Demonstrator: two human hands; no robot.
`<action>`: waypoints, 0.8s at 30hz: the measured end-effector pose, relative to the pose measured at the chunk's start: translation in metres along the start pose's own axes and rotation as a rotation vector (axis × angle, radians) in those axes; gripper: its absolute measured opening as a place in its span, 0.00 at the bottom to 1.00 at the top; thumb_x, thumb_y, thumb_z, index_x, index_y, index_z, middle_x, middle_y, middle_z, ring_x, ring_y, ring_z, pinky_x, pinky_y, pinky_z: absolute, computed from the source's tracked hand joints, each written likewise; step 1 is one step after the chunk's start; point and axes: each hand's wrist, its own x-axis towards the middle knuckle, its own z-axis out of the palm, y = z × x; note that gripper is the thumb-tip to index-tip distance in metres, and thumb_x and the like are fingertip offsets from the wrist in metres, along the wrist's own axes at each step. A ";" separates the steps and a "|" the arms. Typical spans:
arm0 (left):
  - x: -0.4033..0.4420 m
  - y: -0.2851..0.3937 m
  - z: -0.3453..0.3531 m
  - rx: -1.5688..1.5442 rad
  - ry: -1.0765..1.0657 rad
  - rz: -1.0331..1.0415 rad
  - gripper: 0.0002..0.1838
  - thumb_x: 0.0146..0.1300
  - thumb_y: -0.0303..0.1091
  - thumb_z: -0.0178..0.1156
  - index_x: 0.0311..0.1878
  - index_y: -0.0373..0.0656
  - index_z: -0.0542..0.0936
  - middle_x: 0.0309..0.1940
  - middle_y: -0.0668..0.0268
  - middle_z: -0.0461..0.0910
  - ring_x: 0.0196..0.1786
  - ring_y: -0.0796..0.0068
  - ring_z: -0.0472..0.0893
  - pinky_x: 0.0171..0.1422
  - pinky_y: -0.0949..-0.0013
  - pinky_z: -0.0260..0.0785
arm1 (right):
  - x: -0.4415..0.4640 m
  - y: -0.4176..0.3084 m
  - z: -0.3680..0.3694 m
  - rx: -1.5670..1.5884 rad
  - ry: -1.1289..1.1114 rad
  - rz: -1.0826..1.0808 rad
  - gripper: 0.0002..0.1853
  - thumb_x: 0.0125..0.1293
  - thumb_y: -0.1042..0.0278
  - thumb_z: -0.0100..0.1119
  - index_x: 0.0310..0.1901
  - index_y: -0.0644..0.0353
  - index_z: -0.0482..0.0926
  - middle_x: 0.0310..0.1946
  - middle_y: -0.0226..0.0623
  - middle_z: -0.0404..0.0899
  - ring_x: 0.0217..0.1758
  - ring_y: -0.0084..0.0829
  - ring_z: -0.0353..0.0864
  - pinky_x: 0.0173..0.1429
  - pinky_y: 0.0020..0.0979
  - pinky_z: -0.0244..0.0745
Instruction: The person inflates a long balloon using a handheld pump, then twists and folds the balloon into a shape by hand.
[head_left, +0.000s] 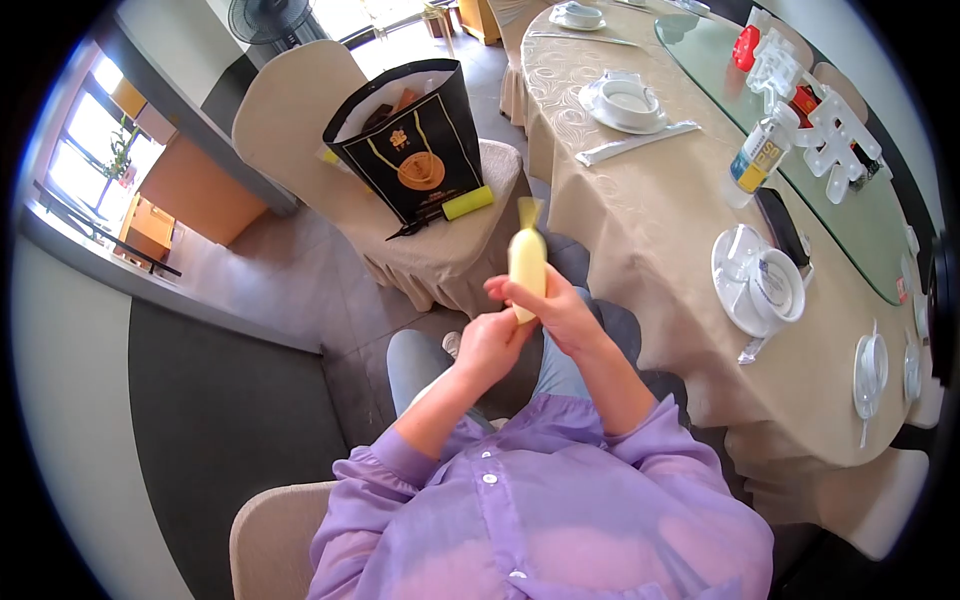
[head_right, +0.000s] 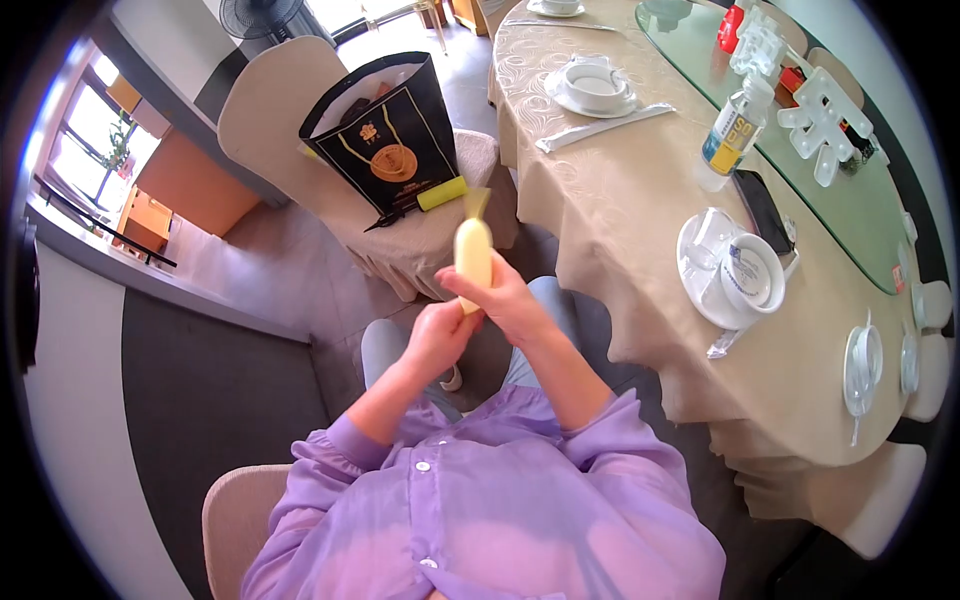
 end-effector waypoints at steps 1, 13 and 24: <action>-0.003 0.001 0.004 -0.010 0.035 0.007 0.07 0.57 0.31 0.55 0.27 0.37 0.76 0.19 0.56 0.75 0.26 0.54 0.77 0.30 0.59 0.67 | 0.001 -0.002 0.005 0.052 -0.038 0.016 0.20 0.62 0.61 0.58 0.51 0.62 0.69 0.33 0.32 0.76 0.34 0.19 0.75 0.43 0.21 0.72; -0.016 0.009 0.014 0.194 0.039 0.034 0.11 0.59 0.34 0.52 0.25 0.38 0.73 0.17 0.54 0.74 0.23 0.54 0.77 0.26 0.56 0.69 | -0.001 0.017 0.011 0.158 0.148 0.007 0.15 0.69 0.60 0.47 0.33 0.64 0.75 0.11 0.22 0.62 0.13 0.15 0.64 0.25 0.21 0.70; 0.004 -0.012 -0.056 -0.872 -0.322 -0.223 0.27 0.62 0.41 0.55 0.59 0.34 0.65 0.53 0.64 0.70 0.54 0.76 0.70 0.59 0.69 0.61 | -0.010 0.017 0.007 -0.090 0.131 -0.084 0.16 0.69 0.61 0.46 0.28 0.63 0.74 0.10 0.23 0.63 0.11 0.14 0.61 0.22 0.21 0.64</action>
